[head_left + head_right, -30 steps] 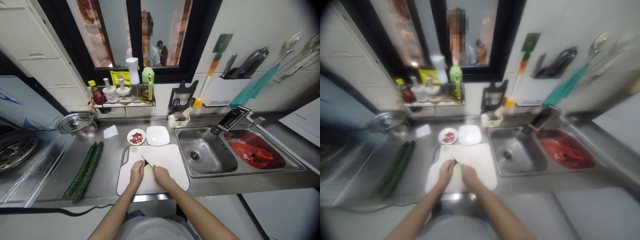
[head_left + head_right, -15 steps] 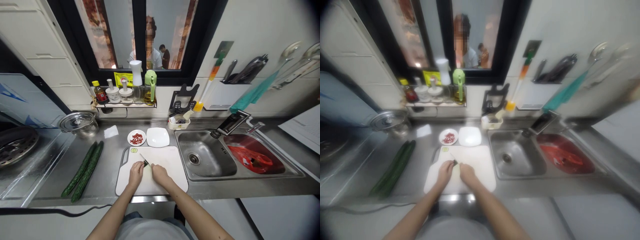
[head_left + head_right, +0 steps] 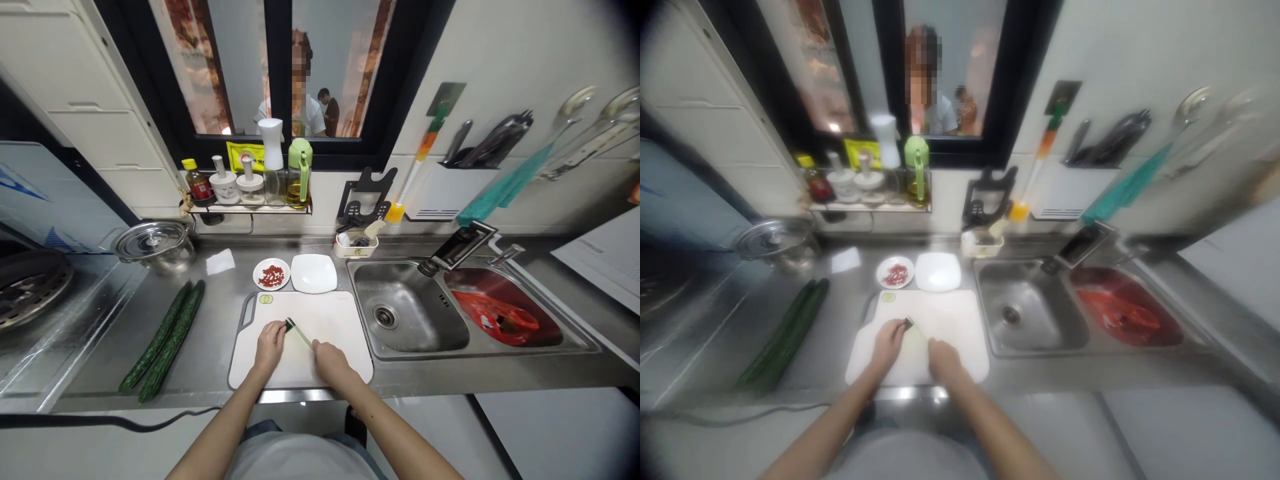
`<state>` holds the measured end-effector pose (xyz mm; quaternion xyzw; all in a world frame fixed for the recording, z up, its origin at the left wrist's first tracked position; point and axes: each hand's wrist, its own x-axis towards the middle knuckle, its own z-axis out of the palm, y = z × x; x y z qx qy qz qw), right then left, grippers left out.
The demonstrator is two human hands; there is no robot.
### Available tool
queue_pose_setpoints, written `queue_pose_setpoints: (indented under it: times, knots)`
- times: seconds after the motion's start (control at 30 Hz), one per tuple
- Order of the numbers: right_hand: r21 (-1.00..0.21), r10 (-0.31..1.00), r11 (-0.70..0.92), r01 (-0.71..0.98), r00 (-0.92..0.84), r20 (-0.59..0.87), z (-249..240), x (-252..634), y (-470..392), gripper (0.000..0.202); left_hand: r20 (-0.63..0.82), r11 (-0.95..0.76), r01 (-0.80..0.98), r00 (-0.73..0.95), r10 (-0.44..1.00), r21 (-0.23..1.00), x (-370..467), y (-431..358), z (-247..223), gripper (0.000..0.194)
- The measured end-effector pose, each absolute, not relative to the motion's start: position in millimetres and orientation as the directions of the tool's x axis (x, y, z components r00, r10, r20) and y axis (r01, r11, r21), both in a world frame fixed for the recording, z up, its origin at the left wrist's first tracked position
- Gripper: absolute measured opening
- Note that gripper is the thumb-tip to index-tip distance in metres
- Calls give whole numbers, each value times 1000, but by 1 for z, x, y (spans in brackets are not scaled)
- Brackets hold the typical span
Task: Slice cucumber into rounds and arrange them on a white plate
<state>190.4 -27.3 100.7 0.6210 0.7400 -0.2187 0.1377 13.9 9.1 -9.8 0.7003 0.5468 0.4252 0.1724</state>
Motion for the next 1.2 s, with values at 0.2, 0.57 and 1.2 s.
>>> queue_pose_setpoints:
  times: [0.2,0.57,1.2]
  knots:
    - [-182,854,103,978,-181,-488,106,200,-33,31,345,-290,603,26,938,744,13,9,-6,22]
    - [9,936,196,981,-184,-301,115,223,-20,43,192,-29,468,-305,933,883,1,16,22,29]
    - [109,851,419,901,-432,300,98,229,-14,39,4,-223,574,357,934,788,25,41,102,22]
